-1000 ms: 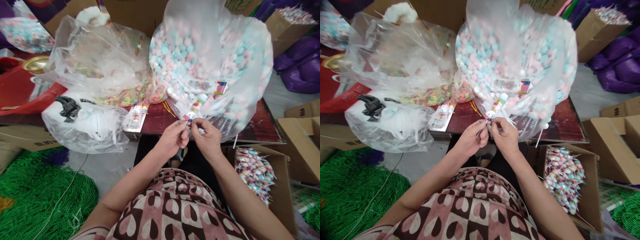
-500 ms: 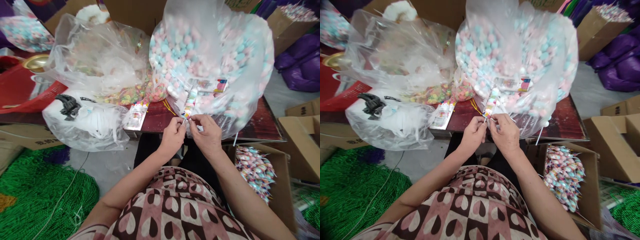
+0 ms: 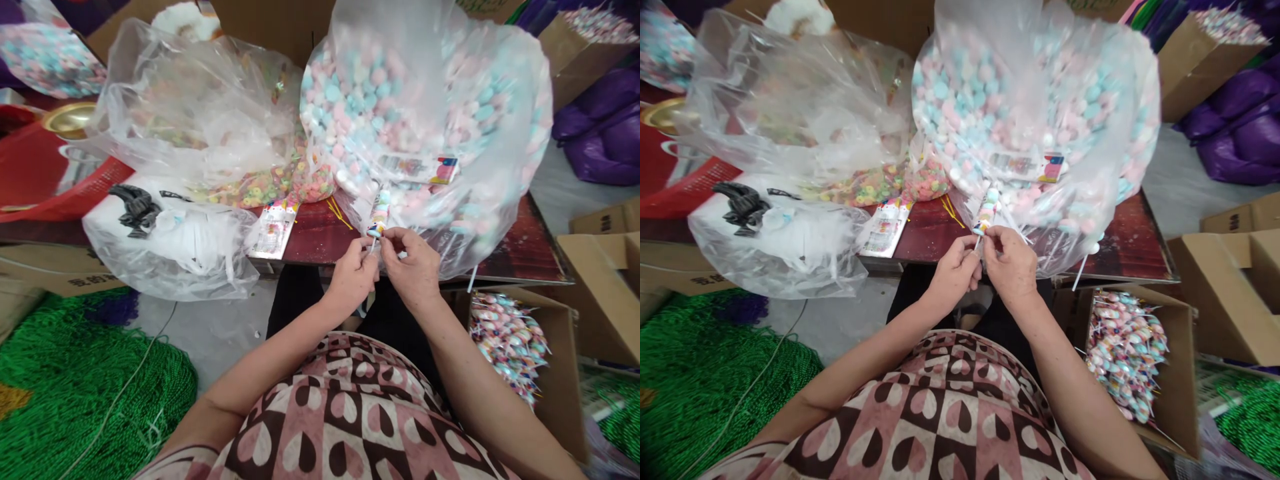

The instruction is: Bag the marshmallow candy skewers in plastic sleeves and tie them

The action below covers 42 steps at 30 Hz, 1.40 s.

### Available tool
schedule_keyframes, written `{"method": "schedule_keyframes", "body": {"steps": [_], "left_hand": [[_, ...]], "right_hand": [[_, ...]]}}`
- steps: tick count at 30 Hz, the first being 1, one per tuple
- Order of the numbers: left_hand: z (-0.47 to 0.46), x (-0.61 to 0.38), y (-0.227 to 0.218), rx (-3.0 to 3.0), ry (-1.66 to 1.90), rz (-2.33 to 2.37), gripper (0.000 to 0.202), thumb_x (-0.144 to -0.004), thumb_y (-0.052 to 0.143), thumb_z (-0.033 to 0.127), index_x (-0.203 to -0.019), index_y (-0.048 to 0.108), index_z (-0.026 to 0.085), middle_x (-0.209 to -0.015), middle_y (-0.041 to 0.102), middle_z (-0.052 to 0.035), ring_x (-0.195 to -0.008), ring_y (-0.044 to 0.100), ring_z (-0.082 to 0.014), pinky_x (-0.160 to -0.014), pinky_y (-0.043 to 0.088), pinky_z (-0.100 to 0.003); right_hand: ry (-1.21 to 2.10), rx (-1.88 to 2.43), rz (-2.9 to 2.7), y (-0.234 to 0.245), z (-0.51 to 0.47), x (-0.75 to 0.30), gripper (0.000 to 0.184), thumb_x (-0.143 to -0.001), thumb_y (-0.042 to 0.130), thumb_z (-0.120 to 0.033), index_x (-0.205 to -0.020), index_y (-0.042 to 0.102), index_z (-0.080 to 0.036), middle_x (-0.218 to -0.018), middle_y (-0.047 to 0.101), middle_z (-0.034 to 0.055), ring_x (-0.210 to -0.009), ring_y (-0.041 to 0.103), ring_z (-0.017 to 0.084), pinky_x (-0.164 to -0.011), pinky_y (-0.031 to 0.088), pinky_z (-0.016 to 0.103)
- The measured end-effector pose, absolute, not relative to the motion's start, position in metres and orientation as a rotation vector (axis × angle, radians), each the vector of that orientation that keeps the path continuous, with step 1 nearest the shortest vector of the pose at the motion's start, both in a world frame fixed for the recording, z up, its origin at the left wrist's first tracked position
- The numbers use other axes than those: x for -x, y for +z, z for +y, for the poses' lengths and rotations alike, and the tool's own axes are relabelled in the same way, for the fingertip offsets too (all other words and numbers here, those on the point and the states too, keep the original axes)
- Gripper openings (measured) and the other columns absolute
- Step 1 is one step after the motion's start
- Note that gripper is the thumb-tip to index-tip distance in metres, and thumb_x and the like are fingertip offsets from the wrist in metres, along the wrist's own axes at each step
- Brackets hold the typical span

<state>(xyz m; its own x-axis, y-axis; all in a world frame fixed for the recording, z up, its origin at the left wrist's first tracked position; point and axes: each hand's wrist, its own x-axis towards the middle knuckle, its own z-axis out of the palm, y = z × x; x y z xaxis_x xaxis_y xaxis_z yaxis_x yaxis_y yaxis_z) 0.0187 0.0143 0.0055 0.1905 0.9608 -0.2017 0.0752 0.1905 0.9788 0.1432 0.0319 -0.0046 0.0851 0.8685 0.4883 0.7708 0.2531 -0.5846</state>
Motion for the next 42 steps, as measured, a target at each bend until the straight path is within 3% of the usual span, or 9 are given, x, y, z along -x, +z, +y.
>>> {"method": "schedule_keyframes", "body": {"steps": [5,12,20,25,29,35,42], "left_hand": [[0.015,-0.017,0.009,-1.388,0.871,1.38,0.027,-0.091,0.045,0.028,-0.115,0.055,0.023,-0.061,0.054,0.004,-0.053,0.053,-0.0141,-0.06,0.041,-0.025],[0.016,-0.017,0.013,-1.585,0.855,1.496,0.032,-0.088,0.048,0.023,-0.119,0.057,0.023,-0.078,0.066,-0.0029,-0.071,0.064,-0.0223,-0.074,0.045,-0.031],[0.02,-0.015,0.008,-1.5,0.854,1.488,0.025,-0.09,0.045,0.022,-0.112,0.057,0.022,-0.081,0.068,-0.0036,-0.072,0.063,-0.0199,-0.071,0.046,-0.03],[0.02,-0.016,0.003,-1.253,0.946,1.306,0.025,-0.09,0.047,0.031,-0.114,0.051,0.024,-0.065,0.057,0.0048,-0.05,0.052,-0.0113,-0.052,0.041,-0.022],[0.021,-0.017,0.003,-1.058,1.003,1.168,0.021,-0.089,0.049,0.037,-0.104,0.046,0.023,-0.057,0.05,0.0091,-0.042,0.044,-0.0084,-0.044,0.035,-0.019],[0.019,-0.014,0.003,-1.327,1.0,1.345,0.01,-0.091,0.048,0.031,-0.098,0.049,0.024,-0.061,0.053,0.0062,-0.051,0.051,-0.0105,-0.056,0.037,-0.021],[0.014,-0.018,0.008,-1.43,0.966,1.361,0.008,-0.091,0.046,0.026,-0.098,0.048,0.025,-0.066,0.055,0.0041,-0.054,0.052,-0.013,-0.061,0.038,-0.024]], "right_hand": [[0.07,1.558,-1.735,-0.002,0.033,-0.145,0.017,-0.088,0.055,-0.026,-0.091,0.07,-0.019,-0.079,0.073,0.0051,-0.064,0.065,0.017,-0.065,0.05,0.029],[0.034,1.645,-1.702,-0.002,0.036,-0.144,0.015,-0.085,0.054,-0.026,-0.085,0.068,-0.02,-0.074,0.071,0.0047,-0.063,0.064,0.019,-0.062,0.047,0.029],[-0.025,1.506,-1.858,-0.004,0.03,-0.14,0.013,-0.081,0.054,-0.02,-0.081,0.067,-0.021,-0.071,0.071,0.003,-0.061,0.064,0.017,-0.058,0.046,0.027],[0.088,1.499,-1.781,-0.001,0.024,-0.143,0.013,-0.082,0.053,-0.021,-0.081,0.066,-0.022,-0.067,0.07,0.0002,-0.056,0.063,0.015,-0.057,0.048,0.026],[0.228,1.491,-1.739,-0.002,0.023,-0.149,0.01,-0.083,0.055,-0.023,-0.083,0.065,-0.021,-0.07,0.07,0.0005,-0.059,0.064,0.015,-0.061,0.05,0.027],[0.36,1.49,-1.55,-0.003,0.023,-0.151,0.022,-0.088,0.053,-0.026,-0.106,0.063,-0.019,-0.086,0.072,0.0039,-0.064,0.065,0.015,-0.064,0.052,0.029],[0.133,1.541,-1.667,-0.009,0.028,-0.149,0.018,-0.085,0.06,-0.031,-0.097,0.067,-0.018,-0.078,0.069,0.0044,-0.063,0.063,0.017,-0.065,0.053,0.032]]}}
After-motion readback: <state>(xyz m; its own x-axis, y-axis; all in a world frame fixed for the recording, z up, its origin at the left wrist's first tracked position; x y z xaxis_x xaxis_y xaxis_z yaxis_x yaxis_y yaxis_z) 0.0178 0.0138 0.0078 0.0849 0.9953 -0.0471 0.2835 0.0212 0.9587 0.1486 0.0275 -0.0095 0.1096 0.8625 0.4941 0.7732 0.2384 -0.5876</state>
